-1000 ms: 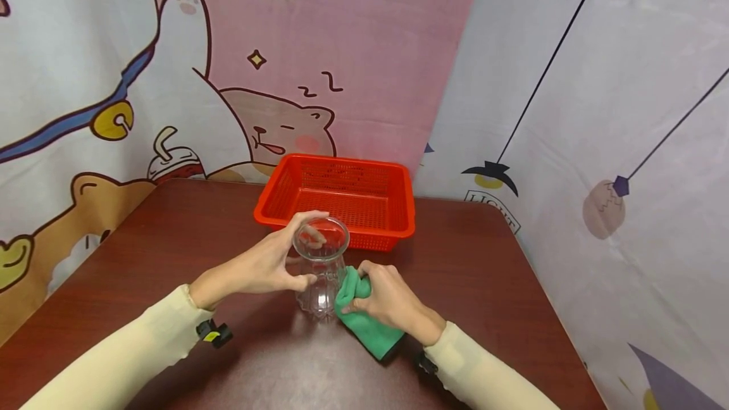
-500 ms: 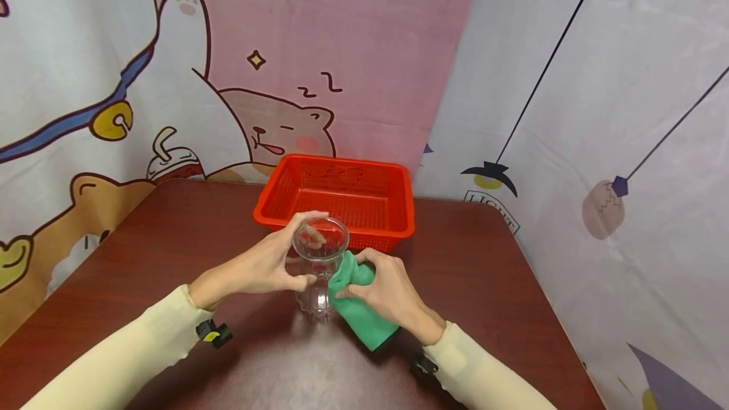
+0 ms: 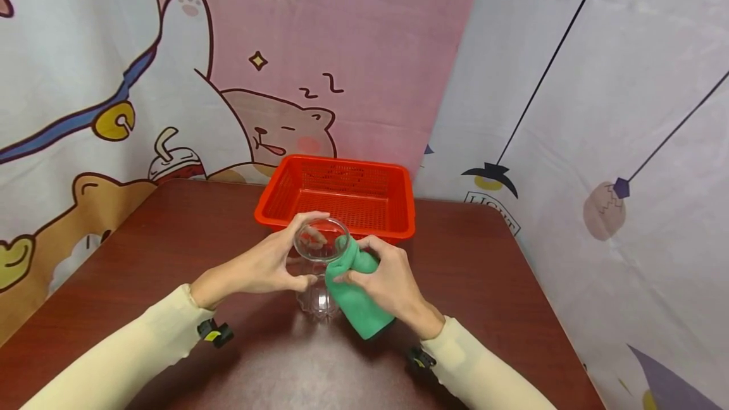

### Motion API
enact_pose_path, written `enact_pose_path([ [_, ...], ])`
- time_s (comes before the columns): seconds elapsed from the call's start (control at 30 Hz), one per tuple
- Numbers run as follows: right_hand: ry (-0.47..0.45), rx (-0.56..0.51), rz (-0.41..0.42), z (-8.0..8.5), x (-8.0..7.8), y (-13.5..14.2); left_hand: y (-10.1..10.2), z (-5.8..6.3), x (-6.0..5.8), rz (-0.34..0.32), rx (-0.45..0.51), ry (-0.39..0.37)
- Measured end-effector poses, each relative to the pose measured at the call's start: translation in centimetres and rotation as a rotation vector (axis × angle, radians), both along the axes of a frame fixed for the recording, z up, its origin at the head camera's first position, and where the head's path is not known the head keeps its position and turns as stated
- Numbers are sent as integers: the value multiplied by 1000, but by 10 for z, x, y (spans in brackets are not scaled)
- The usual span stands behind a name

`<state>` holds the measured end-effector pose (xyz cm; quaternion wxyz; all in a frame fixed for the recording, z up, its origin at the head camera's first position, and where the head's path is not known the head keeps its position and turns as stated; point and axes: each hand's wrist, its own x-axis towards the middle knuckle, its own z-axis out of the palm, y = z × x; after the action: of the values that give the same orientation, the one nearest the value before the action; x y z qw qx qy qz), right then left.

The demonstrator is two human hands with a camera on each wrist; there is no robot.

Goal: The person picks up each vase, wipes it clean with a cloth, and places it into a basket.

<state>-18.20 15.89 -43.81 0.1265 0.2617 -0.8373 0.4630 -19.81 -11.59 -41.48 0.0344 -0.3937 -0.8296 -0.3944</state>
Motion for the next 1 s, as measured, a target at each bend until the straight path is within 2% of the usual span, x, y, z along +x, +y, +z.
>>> enact_pose_path([
  [0.3, -17, -156, 66, 17, 0, 10, 2, 3, -1, -2, -21, -14],
  [0.57, -20, -142, 80, 21, -1, 14, -1, 7, 1, -8, -50, -43],
  [0.67, -19, -137, 83, 20, -1, 16, -1, 10, 2, 2, -57, -27],
  [0.83, -10, -135, 91, 21, -2, 19, 5, 13, 8, 66, -39, 62],
  [1.0, -9, -132, 84, 20, -3, 24, 16, 16, 18, 199, -28, 142],
])
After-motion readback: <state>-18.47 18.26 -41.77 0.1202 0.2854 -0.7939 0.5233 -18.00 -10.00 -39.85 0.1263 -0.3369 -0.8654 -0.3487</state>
